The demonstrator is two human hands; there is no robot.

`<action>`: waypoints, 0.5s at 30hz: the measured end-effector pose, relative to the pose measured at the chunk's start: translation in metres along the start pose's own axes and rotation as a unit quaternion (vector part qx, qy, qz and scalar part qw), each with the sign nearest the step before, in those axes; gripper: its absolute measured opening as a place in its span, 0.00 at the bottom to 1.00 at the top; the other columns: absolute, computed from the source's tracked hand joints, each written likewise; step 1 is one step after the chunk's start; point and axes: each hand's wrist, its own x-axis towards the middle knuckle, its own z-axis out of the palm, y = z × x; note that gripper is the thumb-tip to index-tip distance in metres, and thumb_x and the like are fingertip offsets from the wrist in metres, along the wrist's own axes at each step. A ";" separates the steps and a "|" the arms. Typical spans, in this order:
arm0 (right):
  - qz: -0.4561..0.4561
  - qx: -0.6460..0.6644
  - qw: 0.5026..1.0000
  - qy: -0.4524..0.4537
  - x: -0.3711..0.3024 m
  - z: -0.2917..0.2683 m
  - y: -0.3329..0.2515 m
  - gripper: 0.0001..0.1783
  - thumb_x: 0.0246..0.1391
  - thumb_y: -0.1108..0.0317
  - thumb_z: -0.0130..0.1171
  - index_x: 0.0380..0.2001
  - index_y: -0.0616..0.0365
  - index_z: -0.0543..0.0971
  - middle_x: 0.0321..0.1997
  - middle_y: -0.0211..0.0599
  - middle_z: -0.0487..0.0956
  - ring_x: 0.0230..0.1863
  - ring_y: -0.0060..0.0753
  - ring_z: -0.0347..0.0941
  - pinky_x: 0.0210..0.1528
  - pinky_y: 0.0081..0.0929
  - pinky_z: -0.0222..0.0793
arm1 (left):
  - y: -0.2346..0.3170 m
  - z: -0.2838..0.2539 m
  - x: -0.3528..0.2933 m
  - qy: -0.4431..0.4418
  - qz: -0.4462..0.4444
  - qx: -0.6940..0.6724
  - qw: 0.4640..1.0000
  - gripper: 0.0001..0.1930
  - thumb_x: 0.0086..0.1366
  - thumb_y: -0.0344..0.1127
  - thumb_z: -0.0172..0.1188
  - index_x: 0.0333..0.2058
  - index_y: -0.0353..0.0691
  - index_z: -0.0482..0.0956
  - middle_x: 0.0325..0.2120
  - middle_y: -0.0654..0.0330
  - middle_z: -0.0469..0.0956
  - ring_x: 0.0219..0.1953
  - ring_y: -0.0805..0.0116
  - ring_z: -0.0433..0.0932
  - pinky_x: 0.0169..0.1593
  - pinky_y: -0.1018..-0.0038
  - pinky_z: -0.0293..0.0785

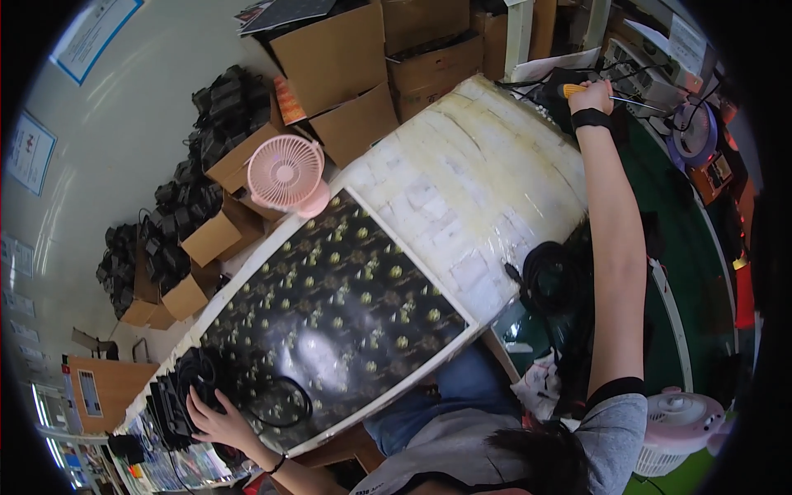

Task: Assembling electronic components into plastic housings and securing them with a screwdriver.

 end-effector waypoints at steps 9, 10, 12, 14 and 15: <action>-0.017 -0.016 0.989 -0.144 -0.203 -0.053 -0.056 0.13 0.60 0.75 0.51 0.49 0.58 0.71 0.33 0.30 0.76 0.25 0.18 0.68 0.27 0.18 0.64 | 0.010 -0.035 -0.034 0.040 0.052 -0.282 0.957 0.19 0.64 0.32 0.59 0.54 0.48 0.75 0.55 0.63 0.74 0.57 0.60 0.72 0.67 0.43 0.47; 0.014 -0.003 0.989 -0.150 -0.230 -0.066 -0.059 0.12 0.62 0.73 0.51 0.49 0.57 0.71 0.33 0.29 0.76 0.26 0.17 0.68 0.27 0.17 0.64 | 0.015 -0.038 -0.040 0.051 0.063 -0.318 0.945 0.19 0.63 0.31 0.60 0.54 0.47 0.75 0.53 0.62 0.75 0.56 0.60 0.73 0.67 0.44 0.47; 0.057 -0.012 0.983 -0.173 -0.290 -0.094 -0.068 0.12 0.64 0.69 0.52 0.49 0.56 0.71 0.34 0.29 0.76 0.24 0.16 0.66 0.28 0.16 0.63 | 0.036 -0.053 -0.048 0.064 0.086 -0.394 0.913 0.18 0.60 0.26 0.61 0.50 0.44 0.77 0.50 0.61 0.77 0.54 0.61 0.74 0.68 0.47 0.48; 0.102 -0.030 0.973 -0.203 -0.341 -0.122 -0.071 0.11 0.65 0.68 0.52 0.48 0.56 0.71 0.35 0.32 0.76 0.24 0.17 0.66 0.28 0.16 0.63 | 0.056 -0.065 -0.058 0.055 0.116 -0.454 0.882 0.17 0.58 0.25 0.62 0.46 0.44 0.79 0.49 0.59 0.77 0.53 0.60 0.74 0.68 0.47 0.49; 0.142 -0.018 0.967 -0.211 -0.362 -0.133 -0.077 0.10 0.65 0.68 0.52 0.48 0.56 0.71 0.36 0.33 0.76 0.24 0.17 0.65 0.28 0.16 0.62 | 0.065 -0.074 -0.061 0.043 0.132 -0.480 0.866 0.17 0.58 0.24 0.62 0.47 0.42 0.78 0.48 0.58 0.77 0.53 0.58 0.75 0.67 0.49 0.51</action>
